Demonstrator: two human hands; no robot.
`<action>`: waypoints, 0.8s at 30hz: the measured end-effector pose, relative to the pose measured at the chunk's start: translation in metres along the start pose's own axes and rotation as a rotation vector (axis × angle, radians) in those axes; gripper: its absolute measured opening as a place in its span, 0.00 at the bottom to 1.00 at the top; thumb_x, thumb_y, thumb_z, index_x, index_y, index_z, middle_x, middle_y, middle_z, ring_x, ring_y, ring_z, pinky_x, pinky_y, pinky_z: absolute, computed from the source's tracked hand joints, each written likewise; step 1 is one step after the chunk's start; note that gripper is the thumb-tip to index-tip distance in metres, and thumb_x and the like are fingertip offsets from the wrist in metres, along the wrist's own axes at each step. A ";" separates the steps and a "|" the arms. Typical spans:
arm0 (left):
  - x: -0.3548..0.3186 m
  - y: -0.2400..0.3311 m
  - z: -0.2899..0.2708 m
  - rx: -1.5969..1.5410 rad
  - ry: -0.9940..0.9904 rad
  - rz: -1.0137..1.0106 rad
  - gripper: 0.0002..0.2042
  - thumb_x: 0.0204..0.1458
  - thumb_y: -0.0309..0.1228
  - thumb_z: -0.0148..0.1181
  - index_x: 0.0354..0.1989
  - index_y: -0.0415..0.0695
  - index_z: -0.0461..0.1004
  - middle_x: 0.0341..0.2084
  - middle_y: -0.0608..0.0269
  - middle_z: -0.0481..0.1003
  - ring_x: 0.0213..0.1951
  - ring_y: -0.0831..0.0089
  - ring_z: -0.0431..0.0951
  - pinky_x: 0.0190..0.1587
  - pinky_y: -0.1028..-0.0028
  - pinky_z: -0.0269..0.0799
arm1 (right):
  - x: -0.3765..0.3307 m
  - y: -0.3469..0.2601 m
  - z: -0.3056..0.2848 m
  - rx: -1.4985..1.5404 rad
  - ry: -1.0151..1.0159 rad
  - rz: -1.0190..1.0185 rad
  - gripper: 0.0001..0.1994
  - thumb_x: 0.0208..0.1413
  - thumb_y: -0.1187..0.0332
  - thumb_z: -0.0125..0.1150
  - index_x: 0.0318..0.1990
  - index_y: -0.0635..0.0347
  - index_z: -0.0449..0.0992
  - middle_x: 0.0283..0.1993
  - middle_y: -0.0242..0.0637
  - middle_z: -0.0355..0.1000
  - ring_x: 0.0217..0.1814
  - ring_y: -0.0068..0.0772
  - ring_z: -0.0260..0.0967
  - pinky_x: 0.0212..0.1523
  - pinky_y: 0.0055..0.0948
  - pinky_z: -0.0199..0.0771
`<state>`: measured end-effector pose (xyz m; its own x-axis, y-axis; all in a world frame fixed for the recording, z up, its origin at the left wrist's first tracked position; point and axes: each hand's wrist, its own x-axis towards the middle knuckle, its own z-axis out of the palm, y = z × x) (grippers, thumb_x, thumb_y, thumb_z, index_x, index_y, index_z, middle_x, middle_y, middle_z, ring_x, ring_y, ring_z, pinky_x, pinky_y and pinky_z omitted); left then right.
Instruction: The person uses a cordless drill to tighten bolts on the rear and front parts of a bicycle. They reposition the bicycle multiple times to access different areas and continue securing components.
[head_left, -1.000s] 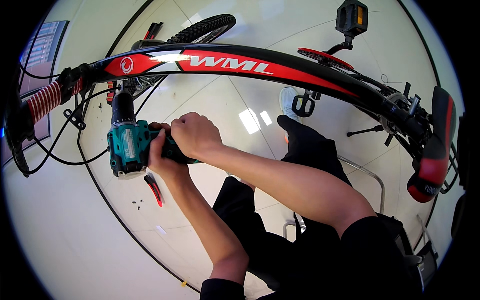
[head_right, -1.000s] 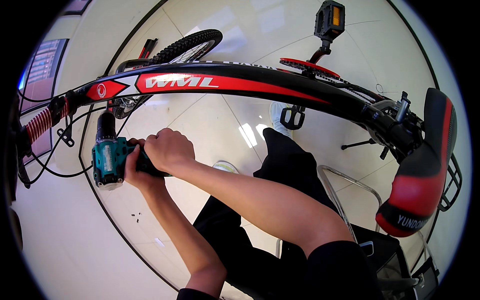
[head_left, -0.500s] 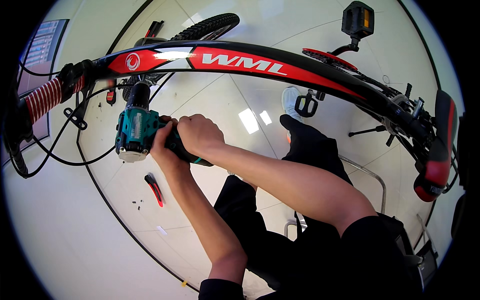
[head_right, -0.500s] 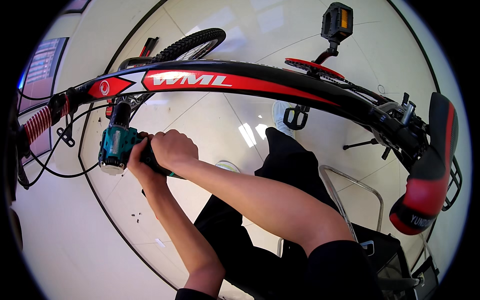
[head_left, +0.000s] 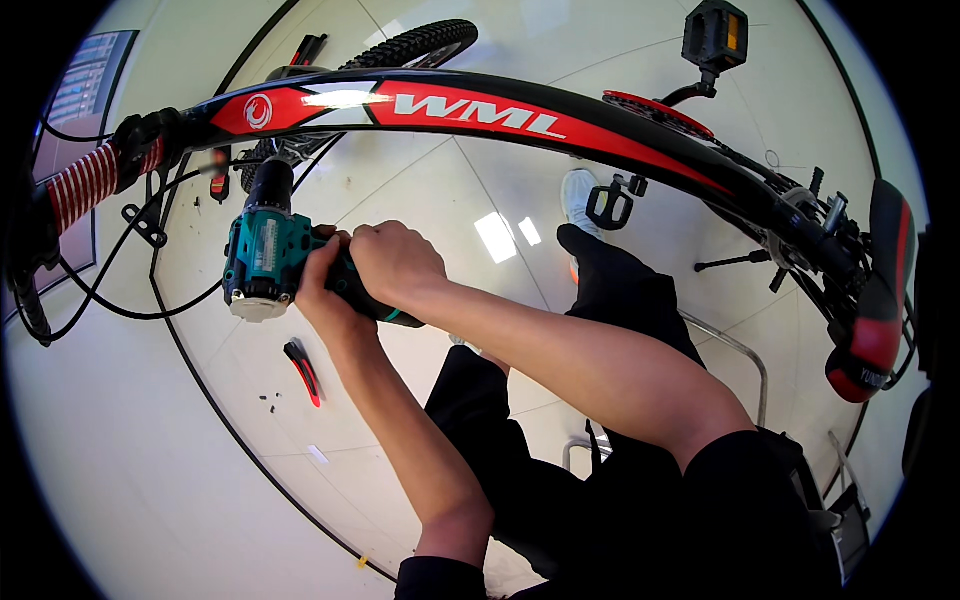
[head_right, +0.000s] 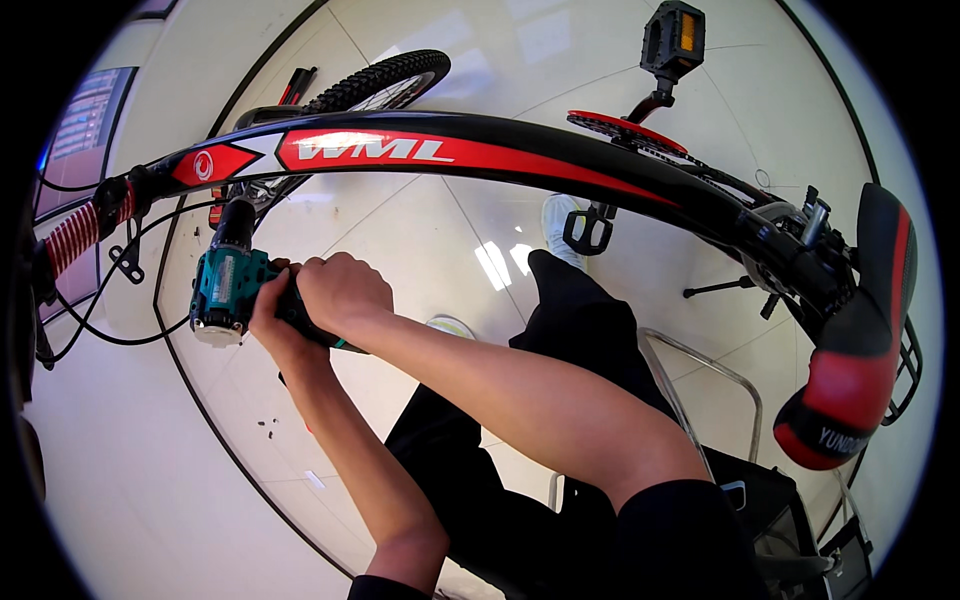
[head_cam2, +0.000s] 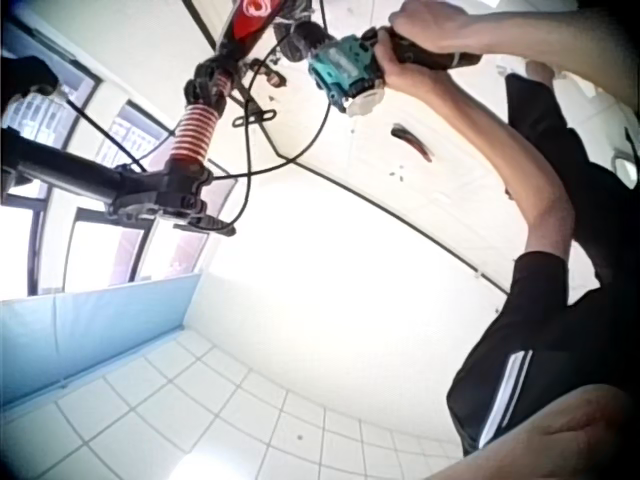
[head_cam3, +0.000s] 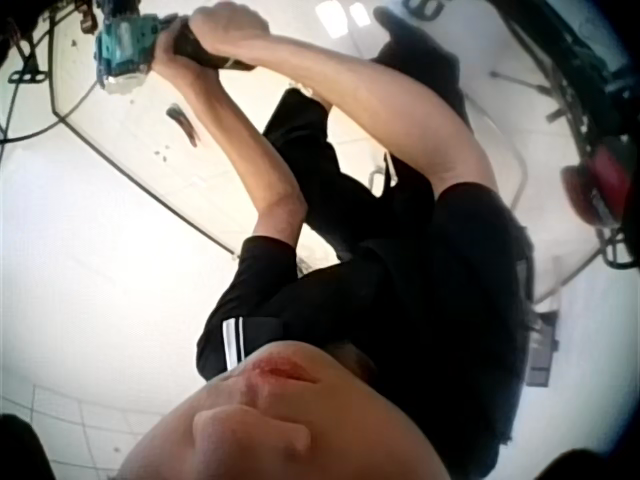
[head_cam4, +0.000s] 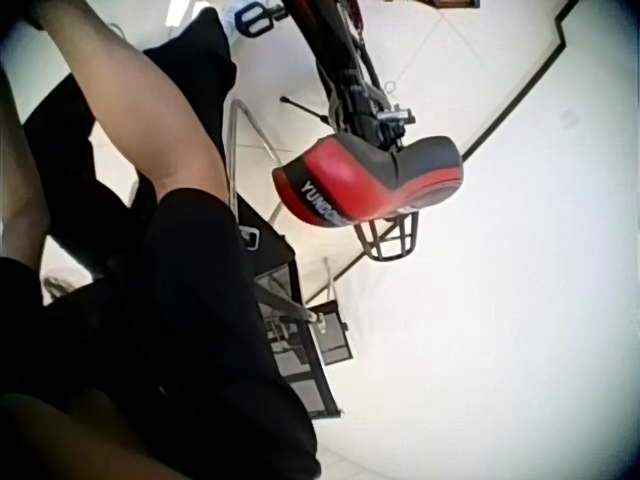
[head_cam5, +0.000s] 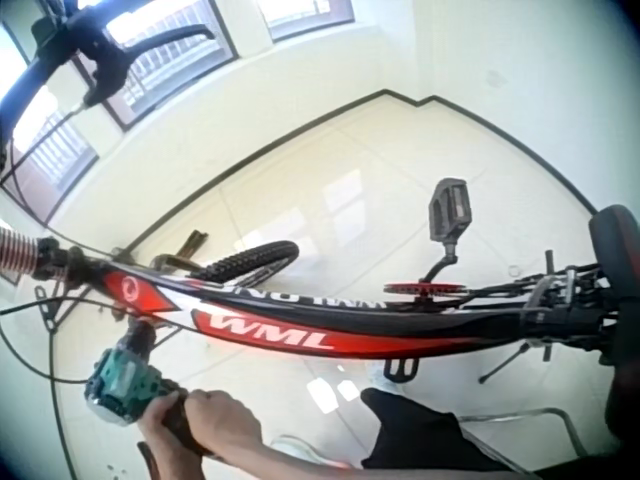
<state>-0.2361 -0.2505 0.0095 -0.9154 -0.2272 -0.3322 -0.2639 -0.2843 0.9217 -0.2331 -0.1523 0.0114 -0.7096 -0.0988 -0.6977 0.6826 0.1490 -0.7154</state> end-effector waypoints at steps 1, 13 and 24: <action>-0.001 -0.001 0.001 -0.008 0.003 -0.003 0.09 0.44 0.24 0.56 0.35 0.36 0.72 0.27 0.58 0.73 0.31 0.70 0.74 0.39 0.74 0.71 | -0.002 -0.001 -0.003 0.018 -0.003 0.024 0.21 0.60 0.60 0.35 0.43 0.65 0.73 0.47 0.52 0.71 0.50 0.57 0.69 0.49 0.48 0.69; -0.016 -0.002 -0.001 -0.031 0.004 -0.017 0.09 0.44 0.25 0.56 0.35 0.37 0.72 0.27 0.60 0.73 0.31 0.71 0.74 0.38 0.74 0.71 | -0.009 0.008 0.000 0.020 0.062 0.034 0.22 0.59 0.56 0.39 0.37 0.64 0.77 0.40 0.49 0.76 0.44 0.51 0.74 0.43 0.44 0.74; -0.025 -0.003 0.004 -0.016 0.019 -0.002 0.09 0.44 0.24 0.56 0.35 0.37 0.72 0.27 0.59 0.73 0.31 0.71 0.74 0.39 0.75 0.70 | -0.010 0.016 0.000 -0.011 0.062 0.001 0.23 0.59 0.56 0.39 0.39 0.66 0.76 0.42 0.51 0.75 0.46 0.53 0.73 0.45 0.44 0.73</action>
<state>-0.2136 -0.2401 0.0154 -0.9090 -0.2441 -0.3378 -0.2607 -0.2992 0.9179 -0.2149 -0.1489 0.0074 -0.7183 -0.0374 -0.6947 0.6819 0.1602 -0.7137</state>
